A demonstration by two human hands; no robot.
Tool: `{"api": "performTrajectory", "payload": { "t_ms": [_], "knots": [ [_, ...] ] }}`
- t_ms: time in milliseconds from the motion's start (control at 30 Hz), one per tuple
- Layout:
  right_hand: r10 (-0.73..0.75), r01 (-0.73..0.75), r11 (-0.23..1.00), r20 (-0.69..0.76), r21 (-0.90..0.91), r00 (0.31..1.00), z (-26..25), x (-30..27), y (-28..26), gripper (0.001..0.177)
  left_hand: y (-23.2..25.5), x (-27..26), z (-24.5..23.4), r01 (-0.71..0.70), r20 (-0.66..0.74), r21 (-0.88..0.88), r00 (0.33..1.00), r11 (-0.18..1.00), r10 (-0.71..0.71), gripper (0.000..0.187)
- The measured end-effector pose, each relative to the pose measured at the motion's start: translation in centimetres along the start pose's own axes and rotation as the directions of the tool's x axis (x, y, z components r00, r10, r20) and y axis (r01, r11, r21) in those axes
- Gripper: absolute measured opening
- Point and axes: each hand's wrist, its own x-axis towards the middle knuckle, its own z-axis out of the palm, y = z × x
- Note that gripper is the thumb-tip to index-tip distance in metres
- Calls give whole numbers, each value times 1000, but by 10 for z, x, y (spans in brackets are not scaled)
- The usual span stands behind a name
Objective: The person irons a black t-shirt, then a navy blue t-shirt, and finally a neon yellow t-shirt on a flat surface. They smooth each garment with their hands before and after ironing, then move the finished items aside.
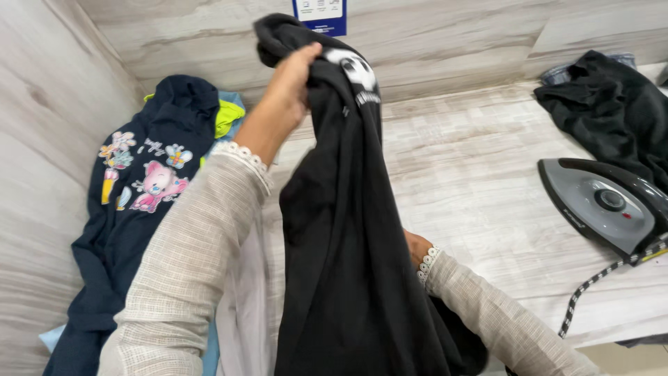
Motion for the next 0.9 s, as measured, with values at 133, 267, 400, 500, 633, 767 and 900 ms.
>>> {"api": "performTrajectory", "payload": {
  "t_ms": [133, 267, 400, 500, 633, 767, 900],
  "knots": [
    [-118, 81, 927, 80, 367, 990, -25, -50, -23, 88, 38, 52, -43, -84, -59, -414, 996, 906, 66, 41],
    [-289, 299, 953, -136, 57, 948, 4, -167, -127, 88, 20, 67, -47, -64, -94, -444, 995, 894, 24, 43],
    [-538, -21, 678, -515, -735, 667, 59, -272, -204, 75, -39, 90, 11, 76, -24, -397, 995, 915, -94, 41],
    [-680, -550, 250, -549, -797, 486, 84, -327, -230, 65, -87, 119, 87, 158, 132, -349, 984, 924, -119, 43],
    [-846, -557, 46, -329, -829, 420, 67, -386, -245, 67, -130, 160, 224, 207, 279, -203, 949, 957, -147, 47],
    [-902, -711, -42, -279, -702, 328, 16, -433, -258, 68, -153, 187, 349, 203, 427, -169, 897, 965, -114, 50],
    [-941, -925, -95, -269, -369, 204, -24, -448, -260, 69, -181, 224, 455, 95, 447, -98, 894, 991, -42, 50]
  ]
}}
